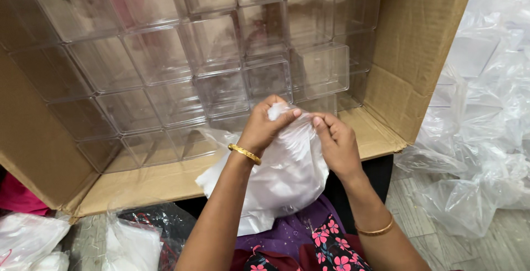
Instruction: The person sits on the floor and unwraps clear plastic boxes from plastic bags one at a time, placing each unwrapped box into a large cardboard box in front of them. They stack the boxes and set the empty plastic bags aside as they work through the pile.
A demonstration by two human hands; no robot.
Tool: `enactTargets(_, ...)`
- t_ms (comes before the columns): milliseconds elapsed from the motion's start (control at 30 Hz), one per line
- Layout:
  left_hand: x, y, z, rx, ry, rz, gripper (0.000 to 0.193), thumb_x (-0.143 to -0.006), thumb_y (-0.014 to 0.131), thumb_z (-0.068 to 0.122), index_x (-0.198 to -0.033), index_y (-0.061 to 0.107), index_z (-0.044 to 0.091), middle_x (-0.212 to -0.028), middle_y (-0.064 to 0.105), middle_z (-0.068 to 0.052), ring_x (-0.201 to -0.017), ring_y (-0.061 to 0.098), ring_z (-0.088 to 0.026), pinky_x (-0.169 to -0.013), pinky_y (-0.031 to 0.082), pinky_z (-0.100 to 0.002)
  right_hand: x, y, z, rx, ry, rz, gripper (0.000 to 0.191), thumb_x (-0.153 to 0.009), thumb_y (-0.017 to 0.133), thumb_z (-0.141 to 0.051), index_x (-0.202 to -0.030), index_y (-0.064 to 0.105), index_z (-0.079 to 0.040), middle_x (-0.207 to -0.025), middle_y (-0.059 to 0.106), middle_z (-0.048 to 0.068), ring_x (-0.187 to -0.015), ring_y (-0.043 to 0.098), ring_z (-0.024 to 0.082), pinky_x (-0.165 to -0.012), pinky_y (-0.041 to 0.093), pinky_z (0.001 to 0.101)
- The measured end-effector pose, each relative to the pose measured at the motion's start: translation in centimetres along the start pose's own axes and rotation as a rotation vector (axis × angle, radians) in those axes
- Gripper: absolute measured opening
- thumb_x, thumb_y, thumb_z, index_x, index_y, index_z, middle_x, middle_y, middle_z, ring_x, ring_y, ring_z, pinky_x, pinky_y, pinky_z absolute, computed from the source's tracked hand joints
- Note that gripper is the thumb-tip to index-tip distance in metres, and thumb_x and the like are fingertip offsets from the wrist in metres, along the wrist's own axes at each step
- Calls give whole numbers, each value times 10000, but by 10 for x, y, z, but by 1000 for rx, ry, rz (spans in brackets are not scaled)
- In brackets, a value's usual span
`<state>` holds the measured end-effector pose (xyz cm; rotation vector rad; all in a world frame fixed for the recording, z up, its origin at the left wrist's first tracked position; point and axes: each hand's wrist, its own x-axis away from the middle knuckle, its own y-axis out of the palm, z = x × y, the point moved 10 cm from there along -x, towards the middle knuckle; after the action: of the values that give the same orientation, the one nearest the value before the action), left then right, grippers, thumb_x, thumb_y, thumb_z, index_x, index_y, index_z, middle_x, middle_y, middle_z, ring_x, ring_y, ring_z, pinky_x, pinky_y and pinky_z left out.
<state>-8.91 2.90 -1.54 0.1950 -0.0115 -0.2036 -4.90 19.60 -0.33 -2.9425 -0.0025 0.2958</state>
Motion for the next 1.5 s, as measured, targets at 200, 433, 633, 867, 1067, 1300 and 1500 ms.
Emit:
enactTargets(200, 0, 11, -13, 90, -131, -87, 221, -928, 768, 276, -894, 671, 81, -806, 635, 25, -733, 567, -60, -648, 463, -236, -10, -8, 11, -501, 75, 73, 208, -1029, 624, -136, -1126, 705, 30, -989, 733, 24, -881, 658, 71, -816, 536, 220)
enactTargets(433, -7, 12, -4, 188, -70, -28, 144, -850, 771, 209, -914, 688, 109, -825, 671, 41, -759, 609, -52, -684, 502, -235, -18, -19, -2, -305, 22, 89, 172, -1012, 665, -119, -1080, 734, 23, -936, 722, 24, -826, 637, 65, -751, 527, 215)
enactTargets(633, -3, 21, -6, 112, -137, -136, 312, -982, 727, 350, -865, 675, 65, -807, 632, 22, -743, 554, -55, -677, 460, -236, -24, -16, 38, -595, 143, 32, 150, -1011, 675, -146, -1060, 738, -20, -905, 715, 21, -755, 625, 56, -697, 524, 200)
enactTargets(867, -15, 11, 1, 315, -239, -279, 315, -952, 685, 407, -894, 689, 98, -842, 665, 15, -769, 605, -80, -713, 506, -265, -37, -57, 98, -1024, 293, -235, 217, -804, 735, -54, -1017, 750, -12, -957, 737, 90, -851, 705, 183, -814, 576, 325)
enactTargets(1067, -82, 14, 37, -800, 198, -124, 372, -923, 751, 377, -859, 625, 33, -809, 695, -154, -765, 667, -276, -728, 539, -414, -109, -135, 70, -1073, -6, -102, 137, -1010, 601, -59, -1041, 712, 16, -931, 717, 123, -833, 685, 200, -796, 551, 352)
enactTargets(1300, -120, 26, 39, -1242, 209, 320, 418, -873, 510, 64, -1225, 628, 257, -939, 716, -247, -911, 688, -471, -777, 522, -565, -172, -90, 11, 430, -355, -96, 402, -1009, 542, -5, -1367, 682, -122, -1050, 670, 71, -903, 616, 105, -801, 491, 263)
enactTargets(1500, -120, 9, 24, -737, 228, 291, 325, -953, 581, 129, -1274, 565, 81, -798, 733, -216, -814, 686, -386, -747, 482, -497, -118, -104, 8, 229, -271, 159, 231, -1069, 537, -72, -1244, 687, -64, -992, 688, 14, -847, 583, 77, -769, 494, 240)
